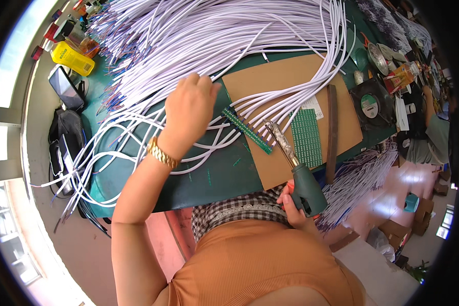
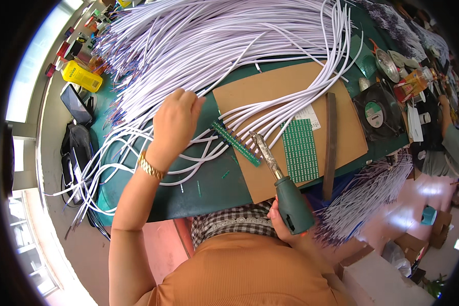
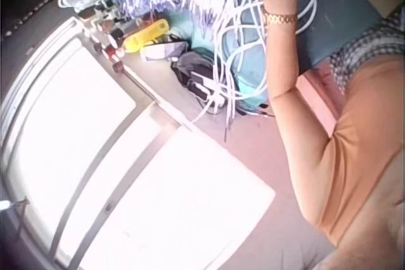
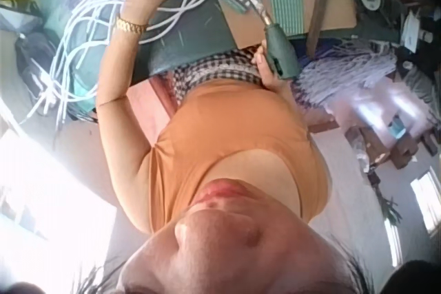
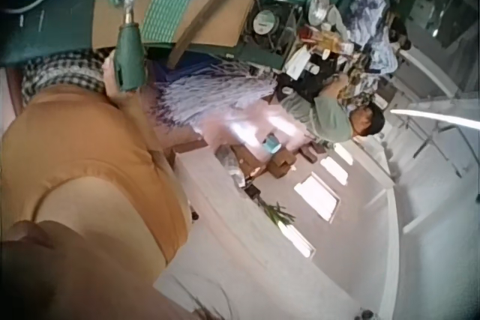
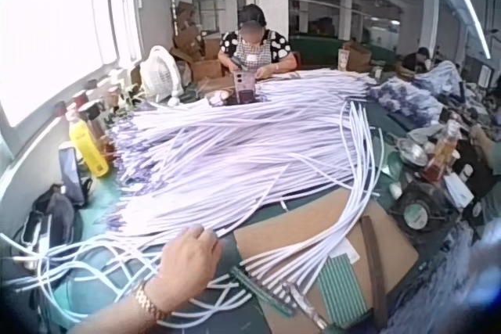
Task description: The person positions wire ends onto circuit board strips by hand and solders them in place using a soldering gun.
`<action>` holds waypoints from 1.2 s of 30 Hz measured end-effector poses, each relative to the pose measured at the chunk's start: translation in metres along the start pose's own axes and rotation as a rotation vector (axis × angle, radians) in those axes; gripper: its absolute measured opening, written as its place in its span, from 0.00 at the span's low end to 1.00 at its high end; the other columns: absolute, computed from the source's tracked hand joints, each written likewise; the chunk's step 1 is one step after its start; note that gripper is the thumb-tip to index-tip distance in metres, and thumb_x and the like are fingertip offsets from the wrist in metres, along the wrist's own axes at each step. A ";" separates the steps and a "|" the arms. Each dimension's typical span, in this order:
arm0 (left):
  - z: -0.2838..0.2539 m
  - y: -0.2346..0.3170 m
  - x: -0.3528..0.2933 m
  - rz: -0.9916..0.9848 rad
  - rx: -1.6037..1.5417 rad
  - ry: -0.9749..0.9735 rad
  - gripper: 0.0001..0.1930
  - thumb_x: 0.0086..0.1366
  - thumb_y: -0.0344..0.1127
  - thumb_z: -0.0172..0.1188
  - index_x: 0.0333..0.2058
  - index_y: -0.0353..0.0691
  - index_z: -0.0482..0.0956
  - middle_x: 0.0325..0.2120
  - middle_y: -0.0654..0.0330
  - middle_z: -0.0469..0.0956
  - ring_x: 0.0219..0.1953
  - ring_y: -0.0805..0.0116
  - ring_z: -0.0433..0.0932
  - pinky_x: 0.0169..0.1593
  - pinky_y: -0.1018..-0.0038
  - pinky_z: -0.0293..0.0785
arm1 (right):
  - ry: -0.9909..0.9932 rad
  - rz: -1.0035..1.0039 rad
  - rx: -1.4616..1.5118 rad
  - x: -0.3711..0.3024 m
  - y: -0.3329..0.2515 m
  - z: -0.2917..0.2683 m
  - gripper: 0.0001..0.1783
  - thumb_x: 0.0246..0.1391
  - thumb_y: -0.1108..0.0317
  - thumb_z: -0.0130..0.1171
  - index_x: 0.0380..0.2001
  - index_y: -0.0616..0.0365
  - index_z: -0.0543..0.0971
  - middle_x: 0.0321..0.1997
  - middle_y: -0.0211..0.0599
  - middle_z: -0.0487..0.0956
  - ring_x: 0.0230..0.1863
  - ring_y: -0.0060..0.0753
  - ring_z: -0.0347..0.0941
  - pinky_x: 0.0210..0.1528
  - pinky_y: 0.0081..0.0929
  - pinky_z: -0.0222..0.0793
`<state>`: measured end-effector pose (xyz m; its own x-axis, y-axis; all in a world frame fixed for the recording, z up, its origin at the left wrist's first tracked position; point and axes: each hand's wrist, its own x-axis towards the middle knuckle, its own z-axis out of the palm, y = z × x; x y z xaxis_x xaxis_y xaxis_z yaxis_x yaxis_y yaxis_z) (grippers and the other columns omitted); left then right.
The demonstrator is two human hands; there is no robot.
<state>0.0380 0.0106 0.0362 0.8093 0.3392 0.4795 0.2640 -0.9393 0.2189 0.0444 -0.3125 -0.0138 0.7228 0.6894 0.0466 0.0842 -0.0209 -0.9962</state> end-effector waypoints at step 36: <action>0.013 0.044 -0.057 0.001 -0.332 -0.133 0.12 0.48 0.32 0.64 0.18 0.41 0.67 0.12 0.59 0.72 0.12 0.61 0.72 0.16 0.68 0.66 | -0.072 -0.110 -0.069 0.000 0.000 0.003 0.21 0.52 0.80 0.53 0.51 0.66 0.68 0.30 0.40 0.73 0.25 0.24 0.69 0.28 0.25 0.70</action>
<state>0.0105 -0.0504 0.0071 0.8766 0.3079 0.3699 0.0955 -0.8646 0.4933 0.0426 -0.3103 -0.0136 0.6559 0.7403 0.1476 0.2092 0.0097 -0.9778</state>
